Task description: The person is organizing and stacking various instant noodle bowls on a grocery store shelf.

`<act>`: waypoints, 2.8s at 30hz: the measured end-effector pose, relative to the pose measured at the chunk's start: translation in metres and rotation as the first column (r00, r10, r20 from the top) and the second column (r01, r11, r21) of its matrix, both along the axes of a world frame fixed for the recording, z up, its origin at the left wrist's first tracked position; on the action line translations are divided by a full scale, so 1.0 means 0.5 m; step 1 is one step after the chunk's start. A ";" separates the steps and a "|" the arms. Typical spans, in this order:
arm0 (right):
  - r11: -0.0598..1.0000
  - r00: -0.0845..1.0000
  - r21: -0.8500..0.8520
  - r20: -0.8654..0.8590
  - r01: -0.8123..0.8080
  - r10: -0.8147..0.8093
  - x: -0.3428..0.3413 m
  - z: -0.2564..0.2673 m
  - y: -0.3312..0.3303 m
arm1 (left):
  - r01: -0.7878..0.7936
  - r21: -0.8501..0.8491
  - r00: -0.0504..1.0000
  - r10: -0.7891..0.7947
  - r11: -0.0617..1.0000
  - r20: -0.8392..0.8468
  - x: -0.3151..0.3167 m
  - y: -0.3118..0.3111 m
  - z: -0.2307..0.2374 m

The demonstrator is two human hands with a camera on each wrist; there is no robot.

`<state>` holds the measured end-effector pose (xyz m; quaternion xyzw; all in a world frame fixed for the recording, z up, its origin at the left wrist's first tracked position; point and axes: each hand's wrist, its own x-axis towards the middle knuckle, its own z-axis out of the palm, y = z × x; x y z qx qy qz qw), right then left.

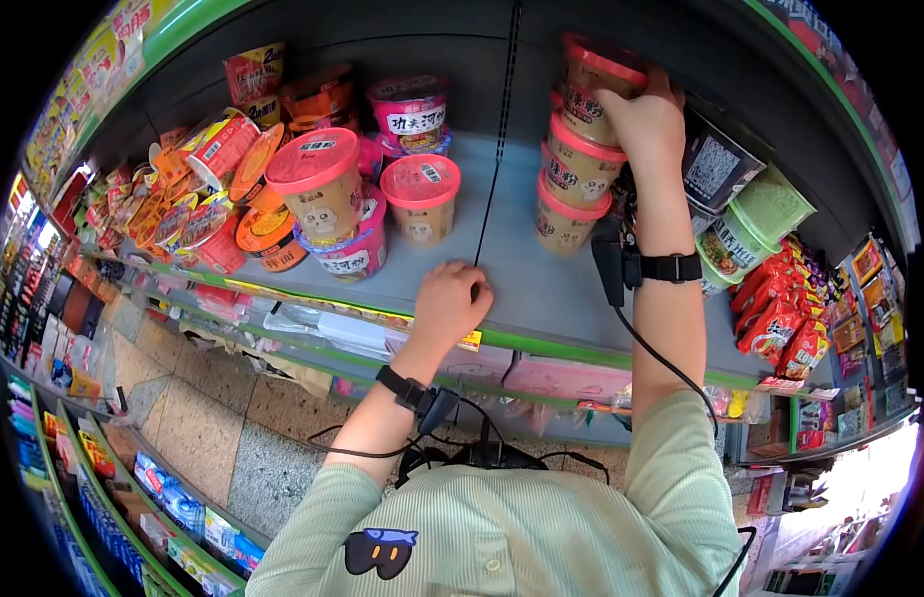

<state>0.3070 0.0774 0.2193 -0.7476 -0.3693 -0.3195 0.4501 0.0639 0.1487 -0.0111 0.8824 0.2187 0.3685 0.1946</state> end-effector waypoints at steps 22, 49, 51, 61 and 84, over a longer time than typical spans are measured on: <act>0.718 0.870 -0.539 -0.060 -0.440 0.489 -0.261 -0.229 0.034 | -0.009 0.075 0.814 -0.036 0.997 0.580 -0.151 0.014 0.098; 0.799 0.989 -0.588 -0.137 -0.125 0.054 -0.277 -0.287 0.182 | -0.070 -0.154 0.842 0.141 0.986 0.521 -0.231 0.247 0.197; 0.806 0.992 -0.584 -0.124 -0.098 0.031 -0.273 -0.284 0.161 | -0.100 -0.125 0.841 0.151 0.987 0.519 -0.233 0.251 0.193; 0.884 0.999 -0.467 -0.052 -0.010 -0.016 -0.298 -0.310 0.023 | -0.139 -0.060 0.863 0.151 0.988 0.482 -0.240 0.248 0.194; 0.813 0.921 -0.524 -0.124 0.256 -0.370 -0.276 -0.308 -0.109 | -0.126 -0.034 0.878 0.128 0.991 0.462 -0.244 0.254 0.188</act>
